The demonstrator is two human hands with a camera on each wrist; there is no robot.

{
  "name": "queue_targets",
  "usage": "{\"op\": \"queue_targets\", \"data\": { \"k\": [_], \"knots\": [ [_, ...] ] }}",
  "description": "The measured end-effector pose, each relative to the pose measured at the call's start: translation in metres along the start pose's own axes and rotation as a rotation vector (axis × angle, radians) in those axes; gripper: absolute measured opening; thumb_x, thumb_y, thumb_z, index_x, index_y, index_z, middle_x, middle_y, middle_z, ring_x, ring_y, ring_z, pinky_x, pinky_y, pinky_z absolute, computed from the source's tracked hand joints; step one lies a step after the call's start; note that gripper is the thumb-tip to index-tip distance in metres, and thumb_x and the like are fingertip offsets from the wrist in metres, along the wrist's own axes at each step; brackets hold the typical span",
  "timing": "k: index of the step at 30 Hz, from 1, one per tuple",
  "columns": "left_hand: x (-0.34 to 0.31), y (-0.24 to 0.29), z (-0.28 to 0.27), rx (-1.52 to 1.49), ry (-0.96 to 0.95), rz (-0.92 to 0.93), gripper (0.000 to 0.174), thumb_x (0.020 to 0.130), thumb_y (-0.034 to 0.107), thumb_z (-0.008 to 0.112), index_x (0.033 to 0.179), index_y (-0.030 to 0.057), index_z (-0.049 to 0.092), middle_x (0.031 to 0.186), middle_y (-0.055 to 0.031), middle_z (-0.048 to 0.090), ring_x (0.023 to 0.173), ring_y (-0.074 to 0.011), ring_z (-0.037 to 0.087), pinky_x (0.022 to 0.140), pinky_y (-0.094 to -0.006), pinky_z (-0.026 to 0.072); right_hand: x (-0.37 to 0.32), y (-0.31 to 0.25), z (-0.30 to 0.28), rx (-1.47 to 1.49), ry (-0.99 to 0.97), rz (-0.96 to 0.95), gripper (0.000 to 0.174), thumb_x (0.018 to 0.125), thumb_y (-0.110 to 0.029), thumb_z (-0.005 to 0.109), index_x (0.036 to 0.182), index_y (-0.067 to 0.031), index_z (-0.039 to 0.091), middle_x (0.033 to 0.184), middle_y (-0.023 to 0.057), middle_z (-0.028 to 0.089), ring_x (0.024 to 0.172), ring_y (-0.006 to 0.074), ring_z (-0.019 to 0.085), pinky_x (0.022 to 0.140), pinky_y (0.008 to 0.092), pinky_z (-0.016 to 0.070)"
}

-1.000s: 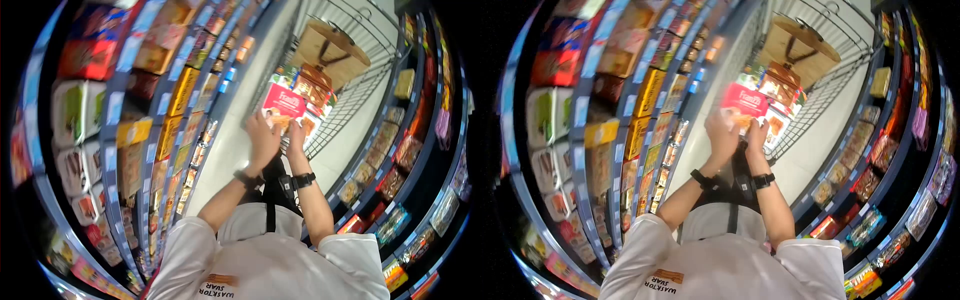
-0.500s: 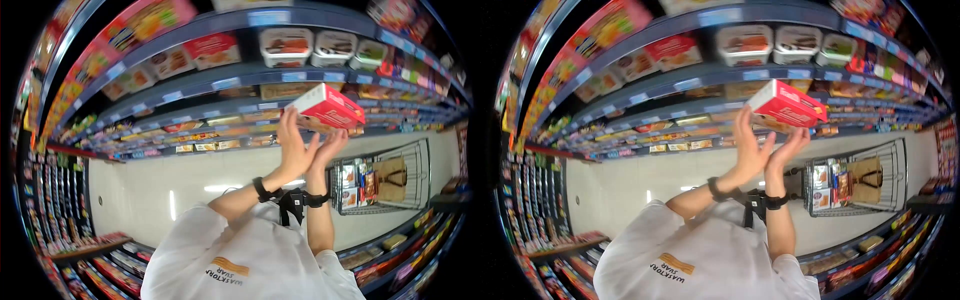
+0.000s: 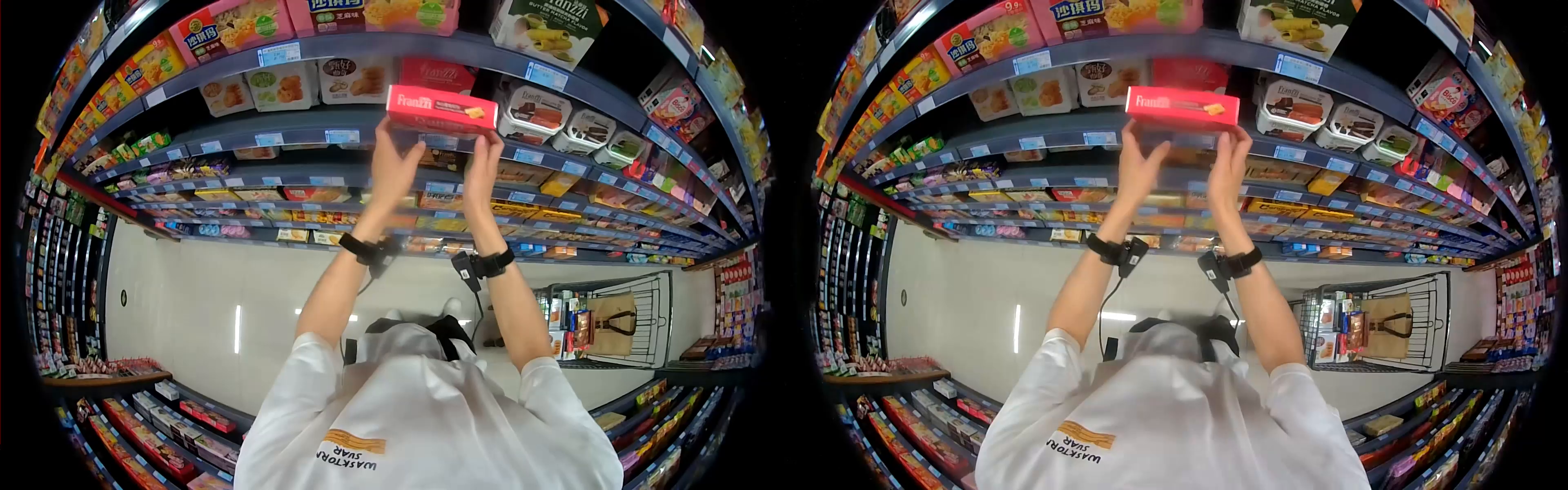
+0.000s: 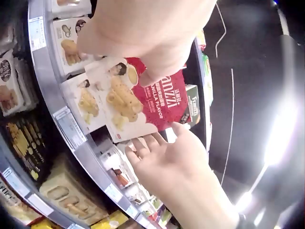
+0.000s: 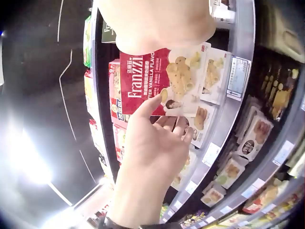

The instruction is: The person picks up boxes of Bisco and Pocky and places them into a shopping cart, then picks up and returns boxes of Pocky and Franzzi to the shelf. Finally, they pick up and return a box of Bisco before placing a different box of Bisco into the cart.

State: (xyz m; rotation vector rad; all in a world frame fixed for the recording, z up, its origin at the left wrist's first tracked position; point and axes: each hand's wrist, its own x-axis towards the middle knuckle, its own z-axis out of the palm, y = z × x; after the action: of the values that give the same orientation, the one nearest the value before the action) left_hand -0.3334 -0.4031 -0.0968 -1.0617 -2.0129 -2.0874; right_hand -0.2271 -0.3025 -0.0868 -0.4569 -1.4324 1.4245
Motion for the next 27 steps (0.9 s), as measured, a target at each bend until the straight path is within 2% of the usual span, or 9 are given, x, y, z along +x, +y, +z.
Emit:
{"op": "queue_targets", "data": {
  "k": [2,5,9,13,14,17,20,23,27],
  "knots": [
    [0.018,-0.029,0.001,0.075,-0.034,0.06,0.075,0.082,0.021,0.072,0.142,0.0005,0.033,0.135,-0.0243,0.052,0.126,-0.0376,0.051,0.102,-0.0399,0.0419,0.015,0.005,0.003,-0.055,-0.04,0.006,0.041,0.105,-0.03,0.041,0.135,-0.0024,0.037,0.135,0.0154,0.05,0.127,0.0219,0.045,0.107,0.0321,0.0315],
    [0.031,-0.009,-0.006,0.014,-0.152,-0.06,0.079,0.083,0.016,0.071,0.147,-0.0024,0.028,0.146,-0.0261,0.041,0.14,-0.034,0.036,0.113,-0.0383,0.0298,0.034,0.013,0.006,-0.074,-0.068,0.052,0.049,0.103,-0.038,0.043,0.136,-0.0029,0.038,0.137,0.0164,0.049,0.128,0.0247,0.046,0.107,0.0343,0.0316],
    [0.047,-0.033,0.003,0.04,-0.146,-0.057,0.079,0.082,0.015,0.071,0.148,-0.0002,0.03,0.147,-0.0244,0.042,0.141,-0.0329,0.036,0.113,-0.0377,0.0305,0.055,0.027,0.004,-0.14,-0.083,0.092,0.058,0.1,-0.046,0.047,0.138,-0.0026,0.037,0.141,0.0204,0.047,0.131,0.0296,0.045,0.107,0.0363,0.0322],
    [0.055,-0.056,0.017,0.139,-0.105,-0.006,0.082,0.081,0.022,0.071,0.147,-0.002,0.03,0.137,-0.0247,0.05,0.129,-0.037,0.048,0.105,-0.0403,0.0393,0.074,0.045,-0.001,-0.191,-0.099,0.161,0.064,0.099,-0.048,0.047,0.139,0.0,0.035,0.143,0.0226,0.045,0.132,0.0317,0.044,0.108,0.0373,0.0329],
    [0.055,-0.059,0.019,0.085,-0.133,-0.025,0.082,0.081,0.023,0.071,0.146,-0.0053,0.03,0.137,-0.0247,0.05,0.127,-0.0375,0.049,0.105,-0.0402,0.0391,0.075,0.048,-0.002,-0.198,-0.111,0.18,0.064,0.099,-0.048,0.047,0.139,0.0004,0.035,0.144,0.0227,0.044,0.132,0.0318,0.044,0.108,0.0374,0.0327],
    [0.057,-0.043,0.021,0.019,-0.184,-0.12,0.08,0.08,0.02,0.072,0.145,-0.0045,0.034,0.132,-0.0231,0.056,0.124,-0.032,0.053,0.103,-0.0369,0.0397,0.082,0.059,-0.005,-0.181,-0.157,0.202,0.07,0.098,-0.049,0.047,0.145,0.0009,0.031,0.148,0.0215,0.04,0.137,0.0305,0.039,0.111,0.0364,0.0294],
    [0.061,-0.066,0.032,0.176,-0.08,0.002,0.081,0.08,0.022,0.073,0.144,-0.0068,0.034,0.133,-0.0245,0.055,0.126,-0.0334,0.052,0.104,-0.0368,0.0394,0.088,0.06,-0.006,-0.227,-0.179,0.223,0.074,0.098,-0.048,0.047,0.15,-0.0001,0.026,0.153,0.0197,0.035,0.141,0.0281,0.034,0.114,0.0351,0.0262],
    [0.063,-0.068,0.036,0.233,-0.077,-0.03,0.084,0.082,0.026,0.071,0.144,-0.0113,0.03,0.138,-0.0284,0.047,0.128,-0.0407,0.046,0.108,-0.0427,0.0354,0.091,0.057,-0.004,-0.173,-0.187,0.235,0.074,0.098,-0.047,0.048,0.15,0.0009,0.025,0.154,0.0201,0.032,0.143,0.0276,0.03,0.115,0.0345,0.0235],
    [0.063,-0.077,0.036,0.189,-0.081,-0.058,0.085,0.082,0.027,0.071,0.145,-0.0103,0.029,0.142,-0.0291,0.043,0.132,-0.041,0.041,0.11,-0.0433,0.0326,0.088,0.058,-0.005,-0.124,-0.189,0.256,0.073,0.099,-0.045,0.049,0.15,0.0014,0.025,0.155,0.0202,0.03,0.145,0.0268,0.026,0.116,0.0336,0.0206]
  ]
}}
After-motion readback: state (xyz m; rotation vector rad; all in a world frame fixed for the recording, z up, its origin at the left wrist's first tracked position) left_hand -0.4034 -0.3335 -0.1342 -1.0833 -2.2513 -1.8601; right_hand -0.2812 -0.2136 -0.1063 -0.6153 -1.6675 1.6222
